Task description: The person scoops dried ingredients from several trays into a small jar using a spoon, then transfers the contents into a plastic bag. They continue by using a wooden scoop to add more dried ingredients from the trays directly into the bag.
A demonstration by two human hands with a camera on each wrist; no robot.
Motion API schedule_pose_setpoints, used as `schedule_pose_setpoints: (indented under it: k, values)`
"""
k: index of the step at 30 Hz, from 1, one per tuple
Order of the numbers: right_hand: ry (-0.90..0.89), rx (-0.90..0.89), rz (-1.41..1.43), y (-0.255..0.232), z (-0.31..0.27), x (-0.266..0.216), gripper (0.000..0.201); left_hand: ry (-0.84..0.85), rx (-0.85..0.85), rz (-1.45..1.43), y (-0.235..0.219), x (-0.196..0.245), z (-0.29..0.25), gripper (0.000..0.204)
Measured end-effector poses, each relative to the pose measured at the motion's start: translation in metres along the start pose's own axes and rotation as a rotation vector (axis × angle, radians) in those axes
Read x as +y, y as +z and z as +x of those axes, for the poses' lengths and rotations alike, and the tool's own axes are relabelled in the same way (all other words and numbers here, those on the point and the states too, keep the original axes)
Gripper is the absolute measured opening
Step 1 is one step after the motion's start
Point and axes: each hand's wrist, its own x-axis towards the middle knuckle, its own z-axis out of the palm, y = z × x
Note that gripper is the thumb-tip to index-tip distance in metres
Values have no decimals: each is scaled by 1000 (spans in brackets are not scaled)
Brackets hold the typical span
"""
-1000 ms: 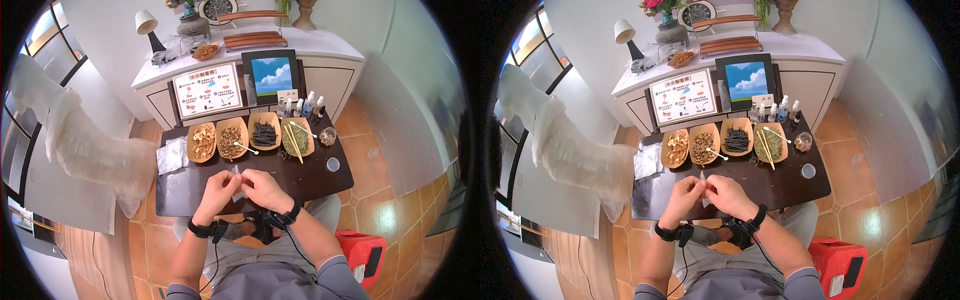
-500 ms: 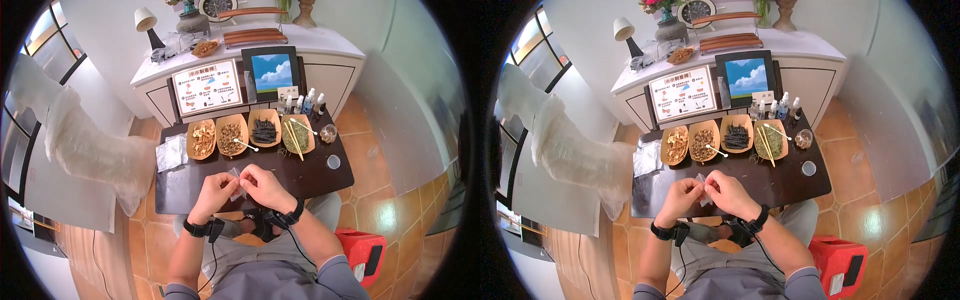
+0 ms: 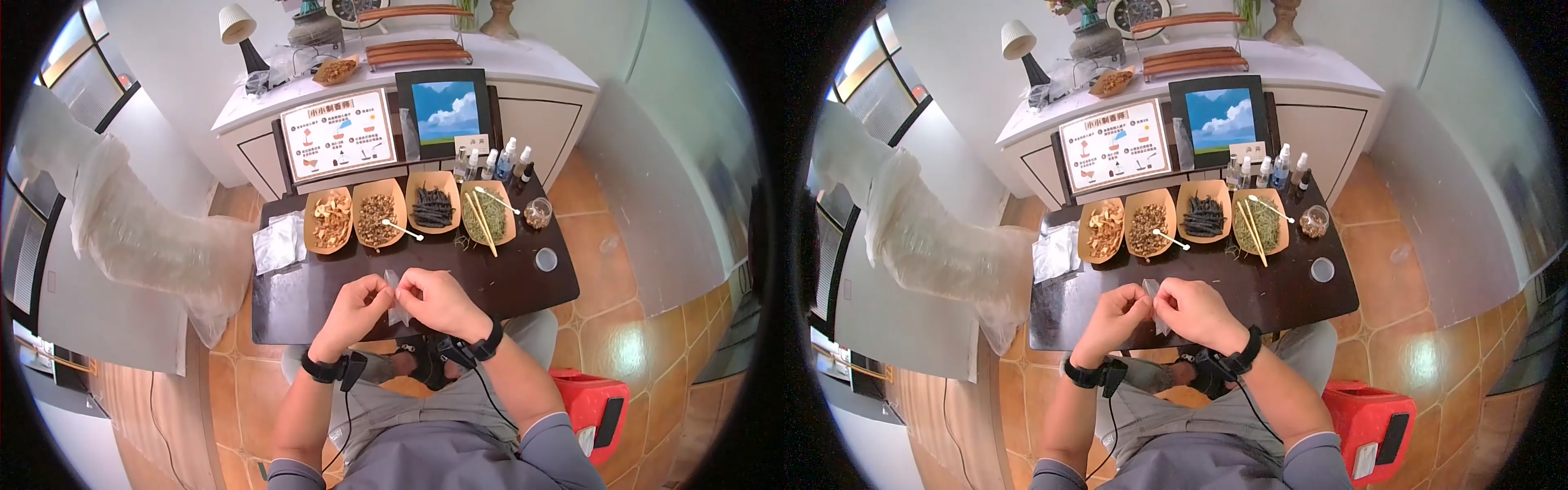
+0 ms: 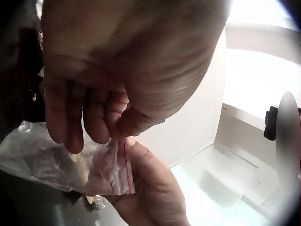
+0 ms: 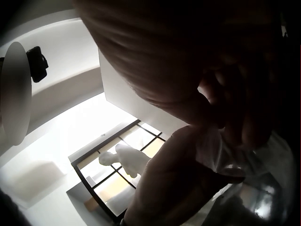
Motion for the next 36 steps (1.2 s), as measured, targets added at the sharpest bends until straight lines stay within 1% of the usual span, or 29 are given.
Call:
schedule_pose_setpoints:
  k: [1,2,3,4,5,6,7,8,9,11,13,14,16,17,18,20,21,22,24,25,26,28,29,31,32,33,34,36]
  values:
    - [-5,42,-49,1,-1,-2,18,-2,-1,0,0,-3,0,20]
    - [-4,43,-49,1,-1,0,18,26,60,90,0,-8,0,19]
    - [5,95,-180,0,-2,1,17,52,121,178,-1,-10,-1,18]
    - [11,146,-312,0,-2,3,16,51,121,178,-1,-6,-1,18]
    - [11,143,-312,1,-1,3,16,56,172,349,-2,0,-3,18]
    - [20,183,-434,1,-1,4,16,60,221,521,-3,7,-5,18]
    - [30,224,-556,2,-1,5,16,59,221,520,0,12,-7,18]
    - [31,225,-556,3,-2,6,16,109,238,633,4,18,-8,16]
    - [37,219,-610,5,-2,7,12,159,253,746,7,22,-9,15]
    - [45,218,-663,6,-3,5,10,159,251,730,10,25,-10,14]
    - [-262,402,-647,3,-5,-3,15,153,254,713,9,26,-10,14]
    - [-260,399,-645,3,-7,-7,15,140,254,664,7,26,-9,15]
    - [-479,389,-514,2,-10,-19,23,129,252,615,7,29,-6,17]
    - [-559,415,-384,4,-11,-31,22,89,254,606,8,32,-4,17]
    - [-557,418,-385,7,-11,-31,22,49,256,597,8,34,-3,18]
    - [-431,284,-101,14,-12,-26,20,55,247,576,9,38,-1,19]
    - [-382,284,-130,12,-11,-26,18,59,242,554,9,39,-1,19]
    - [-384,285,-130,11,-11,-21,18,60,243,555,8,38,-1,19]
    - [-243,173,-287,8,-11,-10,21,114,269,510,7,33,-1,19]
    - [-180,104,-326,5,-12,-10,21,113,267,510,8,34,-1,19]
    - [-179,104,-326,4,-11,-11,21,126,267,507,10,35,-2,19]
    - [-380,102,-434,1,-8,-14,19,140,267,504,13,36,-1,18]
    - [-381,101,-435,1,-8,-15,19,152,283,531,16,36,-1,18]
    - [-386,205,-459,0,-8,-16,22,165,299,558,16,38,-1,17]
    - [-385,205,-460,0,-8,-18,22,125,294,557,16,41,-2,18]
    - [-254,149,-456,0,-10,-20,20,84,288,557,17,44,-3,19]
    - [-122,94,-450,0,-11,-21,19,84,285,556,19,46,-4,19]
    - [-148,92,-441,1,-12,-14,16,77,232,530,21,47,-7,16]
